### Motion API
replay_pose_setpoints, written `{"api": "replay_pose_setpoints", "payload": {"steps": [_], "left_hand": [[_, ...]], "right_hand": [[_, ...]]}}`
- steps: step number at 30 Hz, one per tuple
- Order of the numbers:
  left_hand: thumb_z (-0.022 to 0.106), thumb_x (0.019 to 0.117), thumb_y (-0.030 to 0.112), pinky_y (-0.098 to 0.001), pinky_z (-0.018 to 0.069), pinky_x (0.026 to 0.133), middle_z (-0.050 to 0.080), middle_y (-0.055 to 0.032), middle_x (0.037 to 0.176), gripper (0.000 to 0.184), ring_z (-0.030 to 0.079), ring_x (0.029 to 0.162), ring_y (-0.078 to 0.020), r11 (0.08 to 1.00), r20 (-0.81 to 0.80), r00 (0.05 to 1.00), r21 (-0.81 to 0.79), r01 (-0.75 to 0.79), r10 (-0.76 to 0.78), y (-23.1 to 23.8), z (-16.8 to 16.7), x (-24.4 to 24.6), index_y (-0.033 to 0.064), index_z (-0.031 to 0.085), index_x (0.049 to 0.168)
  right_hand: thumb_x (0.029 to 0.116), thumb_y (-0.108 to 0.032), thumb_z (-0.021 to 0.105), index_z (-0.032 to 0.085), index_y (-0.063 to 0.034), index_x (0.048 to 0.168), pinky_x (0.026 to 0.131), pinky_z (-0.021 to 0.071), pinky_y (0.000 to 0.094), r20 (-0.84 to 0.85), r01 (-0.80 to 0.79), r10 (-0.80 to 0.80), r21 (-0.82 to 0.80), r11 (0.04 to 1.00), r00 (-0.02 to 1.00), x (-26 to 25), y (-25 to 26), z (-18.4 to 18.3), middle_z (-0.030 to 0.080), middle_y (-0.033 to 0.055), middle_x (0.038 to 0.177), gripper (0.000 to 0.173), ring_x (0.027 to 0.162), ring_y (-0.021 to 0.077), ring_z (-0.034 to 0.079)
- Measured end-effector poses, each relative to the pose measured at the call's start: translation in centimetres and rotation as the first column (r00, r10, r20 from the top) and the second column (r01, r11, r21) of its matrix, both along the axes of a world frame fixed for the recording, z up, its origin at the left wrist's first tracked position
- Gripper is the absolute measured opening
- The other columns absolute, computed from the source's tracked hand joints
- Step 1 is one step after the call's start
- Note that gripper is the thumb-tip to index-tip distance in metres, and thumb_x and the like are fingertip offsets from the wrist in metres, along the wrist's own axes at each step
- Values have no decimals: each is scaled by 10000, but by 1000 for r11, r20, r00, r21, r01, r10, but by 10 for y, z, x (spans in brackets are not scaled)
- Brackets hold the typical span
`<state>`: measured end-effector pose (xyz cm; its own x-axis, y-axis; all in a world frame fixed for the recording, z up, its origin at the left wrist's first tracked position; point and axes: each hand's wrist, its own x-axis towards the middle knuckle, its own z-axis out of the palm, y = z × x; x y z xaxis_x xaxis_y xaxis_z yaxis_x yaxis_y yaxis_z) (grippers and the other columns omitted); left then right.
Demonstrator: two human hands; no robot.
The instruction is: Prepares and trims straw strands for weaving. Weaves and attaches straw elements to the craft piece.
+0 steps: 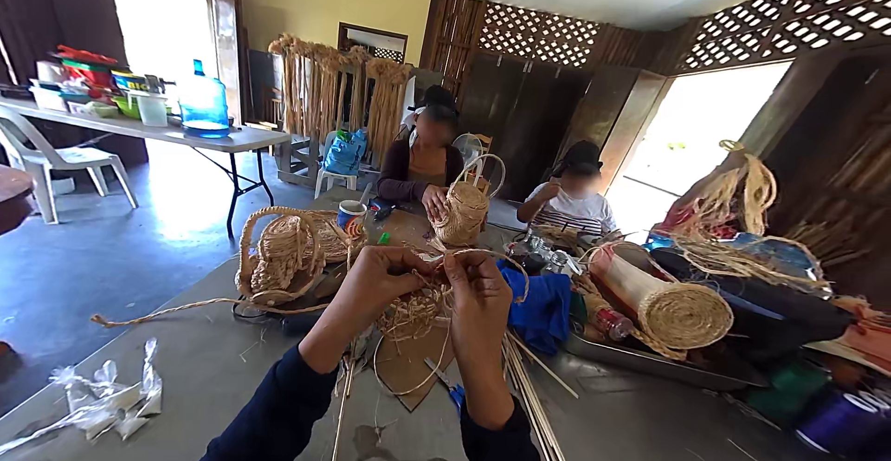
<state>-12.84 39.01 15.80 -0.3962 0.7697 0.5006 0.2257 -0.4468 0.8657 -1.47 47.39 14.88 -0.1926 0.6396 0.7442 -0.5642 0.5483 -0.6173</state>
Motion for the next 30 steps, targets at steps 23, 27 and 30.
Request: {"api": "replay_pose_setpoints", "payload": {"steps": [23,27,30], "left_hand": [[698,861,-102,-203,591,683,737,8,855,202,701,738,-52,1000,-22,999,8,23,-23,-2,2,3,12,677,1027],[669,878,-106,-202,590,701,739,22,876,217,701,761,-49,998,3,998,14,68,-68,-2,1,-1,13,677,1058],[578,905,-80,-225,597,708,739,4,893,238,708,776,-68,992,72,989,10,128,-128,-3,2,-5,9,657,1112]], "right_hand": [[808,88,708,712,28,896,703,573,149,275,-55,-8,218,974,961,21,21,6,722,11,812,107,716,-8,666],[808,95,704,710,26,894,699,572,148,258,-65,12,198,978,966,19,21,4,722,6,809,110,714,-7,666],[798,100,718,707,25,887,701,572,150,244,-64,17,187,980,970,17,23,3,719,7,806,117,714,-5,664]]}}
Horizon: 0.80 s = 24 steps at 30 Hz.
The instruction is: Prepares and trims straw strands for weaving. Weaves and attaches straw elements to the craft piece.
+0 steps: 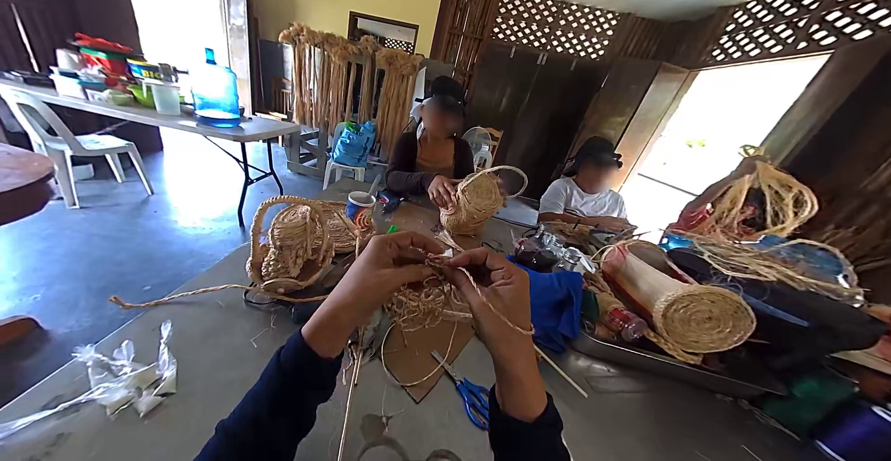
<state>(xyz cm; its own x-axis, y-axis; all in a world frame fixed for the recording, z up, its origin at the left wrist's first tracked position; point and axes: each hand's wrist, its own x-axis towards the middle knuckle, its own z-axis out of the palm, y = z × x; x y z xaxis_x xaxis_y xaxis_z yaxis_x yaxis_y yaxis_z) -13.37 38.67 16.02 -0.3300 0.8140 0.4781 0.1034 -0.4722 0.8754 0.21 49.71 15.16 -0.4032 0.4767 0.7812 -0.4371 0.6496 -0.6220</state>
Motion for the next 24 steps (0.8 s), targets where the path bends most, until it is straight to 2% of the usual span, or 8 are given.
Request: {"api": "replay_pose_setpoints", "payload": {"steps": [4,7,8,10,13,17,21,24], "left_hand": [[417,999,66,-237,583,703,721,-13,898,295,690,791,-83,997,84,996,-70,-22,28,-1,4,-2,38,696,1091],[350,1040,90,-252,592,714,729,-25,860,348,703,780,-94,996,121,992,-92,-19,30,-1,5,-1,26,690,1084],[385,1042,85,-251,596,716,727,-24,861,312,704,778,-94,996,116,993,-92,-15,26,-1,4,-1,19,688,1086],[570,979,44,-244,595,740,727,-19,897,157,704,801,-86,996,37,999,-91,-25,28,-1,2,-1,8,672,1093],[767,826,-22,-227,582,801,728,-15,938,258,694,860,-60,992,-107,990,-77,-105,96,3,-2,-1,-4,693,1073],[797,797,-62,-220,591,773,737,-13,900,265,700,821,-54,972,-141,967,-75,-222,210,7,-3,2,10,722,1040],[796,803,-67,-215,594,768,754,-6,872,307,712,802,-45,970,-154,968,-108,-216,199,5,0,2,10,723,1091],[801,802,-60,-196,587,759,757,11,853,211,706,789,-21,975,-182,966,-88,-203,185,5,-1,1,16,735,988]], "right_hand": [[804,66,730,710,13,879,686,563,152,-22,12,-13,-17,1000,1000,-3,2,-3,710,-6,793,94,700,-4,654],[807,66,729,713,12,878,679,565,153,-18,13,-13,-32,999,1000,-4,4,-4,713,-5,784,90,695,-3,657],[808,69,728,714,14,880,677,566,153,-18,12,-12,-32,999,1000,-4,4,-5,714,-2,781,91,694,-3,657],[806,79,723,712,20,882,679,568,150,-16,28,-28,-19,999,999,-5,4,-6,716,1,786,97,697,-6,660],[802,88,713,710,28,884,694,567,140,-9,87,-87,4,996,996,-6,1,-5,715,11,800,102,709,-12,660],[808,81,696,705,30,878,718,572,147,-30,135,-134,24,991,991,-7,0,-5,716,21,812,87,734,-8,669],[828,80,690,700,30,882,685,561,139,-26,158,-157,33,987,987,-10,0,-7,707,26,798,74,701,-11,652],[840,69,676,699,31,885,676,551,128,-33,202,-201,51,978,979,-11,-5,-6,706,26,796,63,691,-27,642]]}}
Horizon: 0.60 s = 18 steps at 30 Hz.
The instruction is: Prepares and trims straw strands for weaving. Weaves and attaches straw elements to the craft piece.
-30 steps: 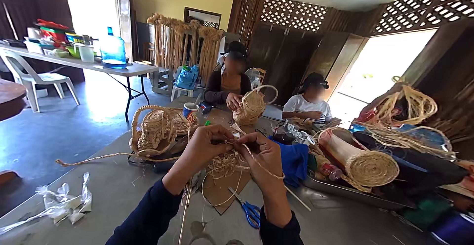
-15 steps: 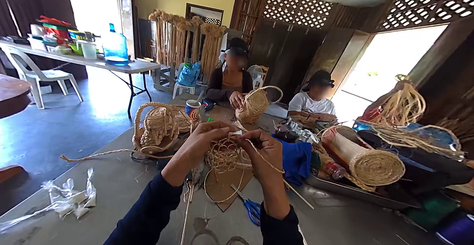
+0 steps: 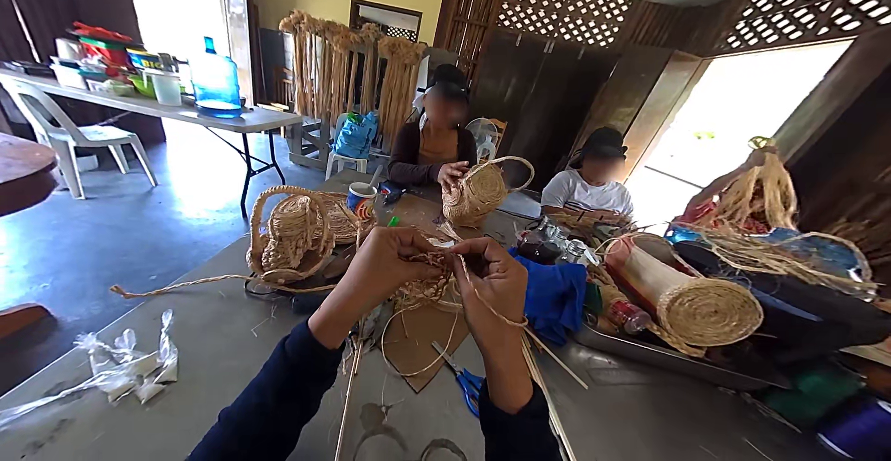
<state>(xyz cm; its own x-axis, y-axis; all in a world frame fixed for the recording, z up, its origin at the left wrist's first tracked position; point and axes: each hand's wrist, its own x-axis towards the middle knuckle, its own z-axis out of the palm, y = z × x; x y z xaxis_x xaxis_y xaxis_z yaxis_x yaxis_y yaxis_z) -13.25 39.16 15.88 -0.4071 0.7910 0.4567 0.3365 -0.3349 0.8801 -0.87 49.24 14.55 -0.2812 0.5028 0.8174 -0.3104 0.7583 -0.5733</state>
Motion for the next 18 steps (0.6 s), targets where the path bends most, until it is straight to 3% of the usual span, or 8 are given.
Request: {"api": "replay_pose_setpoints", "payload": {"steps": [7,15,18], "left_hand": [[736,852,-33,-207,577,768,724,15,888,173,681,812,-42,991,85,989,63,117,-122,-2,-2,-7,18,734,1017],[694,914,-16,-212,581,750,722,29,806,76,678,756,-30,986,71,997,169,3,-15,5,-9,-8,38,742,891],[682,943,10,-212,575,752,723,17,839,69,672,766,-25,965,40,990,220,-142,137,14,-14,0,28,739,977]], "right_hand": [[841,62,680,700,34,878,666,548,119,-30,5,-5,23,1000,1000,-1,2,-1,701,20,784,50,685,-35,637],[838,71,676,699,47,891,666,550,123,3,-60,60,37,998,998,0,6,-1,711,31,803,63,691,-32,641],[829,87,668,698,51,883,673,554,125,-15,-56,57,47,997,998,0,7,-2,712,32,804,71,692,-32,643]]}}
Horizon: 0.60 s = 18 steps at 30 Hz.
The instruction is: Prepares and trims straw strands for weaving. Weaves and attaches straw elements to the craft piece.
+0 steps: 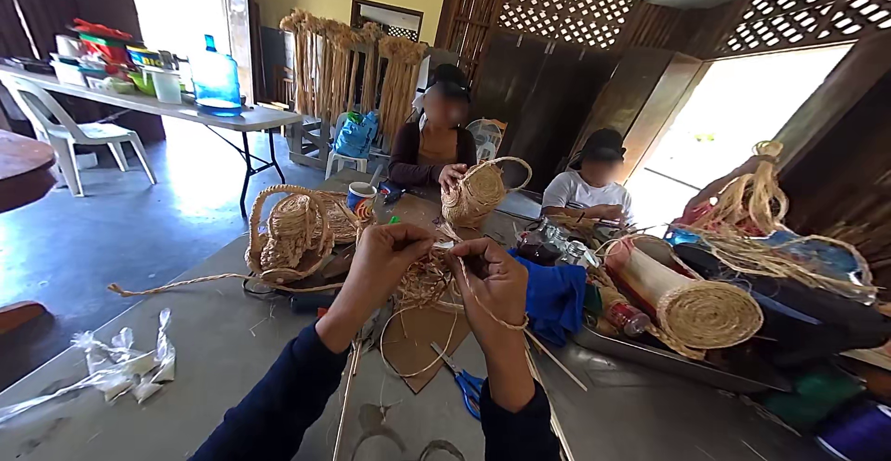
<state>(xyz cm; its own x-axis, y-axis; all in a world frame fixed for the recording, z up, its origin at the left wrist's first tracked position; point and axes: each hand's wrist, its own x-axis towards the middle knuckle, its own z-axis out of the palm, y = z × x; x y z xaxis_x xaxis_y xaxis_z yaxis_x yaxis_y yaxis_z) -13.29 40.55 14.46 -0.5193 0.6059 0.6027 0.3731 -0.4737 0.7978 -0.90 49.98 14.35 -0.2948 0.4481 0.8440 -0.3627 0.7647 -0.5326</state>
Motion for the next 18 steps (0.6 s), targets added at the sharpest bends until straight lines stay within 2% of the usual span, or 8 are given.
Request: {"api": "replay_pose_setpoints", "payload": {"steps": [3,6,8,10,13,15,18], "left_hand": [[693,935,3,-202,572,758,740,8,872,306,684,775,-20,996,-31,996,15,-88,88,3,0,7,20,682,1240],[698,942,60,-233,583,794,745,-12,927,339,703,829,-53,1000,-1,1000,-23,-1,0,-4,6,6,8,656,1274],[761,871,80,-237,590,787,748,-11,919,420,705,824,-57,993,-16,997,-94,75,-77,-10,10,2,7,658,1272],[829,793,39,-232,597,792,754,-21,925,452,715,835,-58,983,-38,996,-164,77,-85,-12,14,2,6,678,1218],[848,784,19,-192,579,735,742,8,860,227,689,773,-17,981,-87,996,-193,-29,13,-12,15,6,31,742,984],[849,788,26,-172,557,692,734,28,823,177,669,736,5,980,-109,993,-186,-70,50,-12,15,8,51,752,934],[845,788,15,-167,555,696,729,30,813,170,662,727,12,981,-108,992,-177,-85,66,-12,15,9,48,745,922]], "right_hand": [[832,85,681,700,48,888,679,559,132,-2,9,-9,-24,1000,1000,0,2,0,713,33,802,70,694,-21,650],[837,80,695,700,41,888,681,562,136,-2,-1,1,-63,998,1000,1,1,2,715,28,801,65,700,-16,656],[824,83,697,702,39,880,671,559,131,-3,0,0,-63,998,1000,0,-1,2,715,27,789,72,687,-19,653],[823,80,688,701,37,874,662,553,125,-2,8,-8,-63,998,1000,-1,-6,2,713,25,785,67,679,-28,646],[825,74,699,704,34,871,663,552,125,4,16,-16,-72,997,1000,-2,-8,2,712,27,784,61,676,-27,644],[823,77,710,705,34,867,663,556,132,4,-9,10,-99,995,1000,-1,-7,3,712,27,777,62,673,-20,646],[822,87,719,704,31,878,668,561,143,25,-48,52,-155,987,998,2,-6,5,711,24,778,81,682,-6,654]]}}
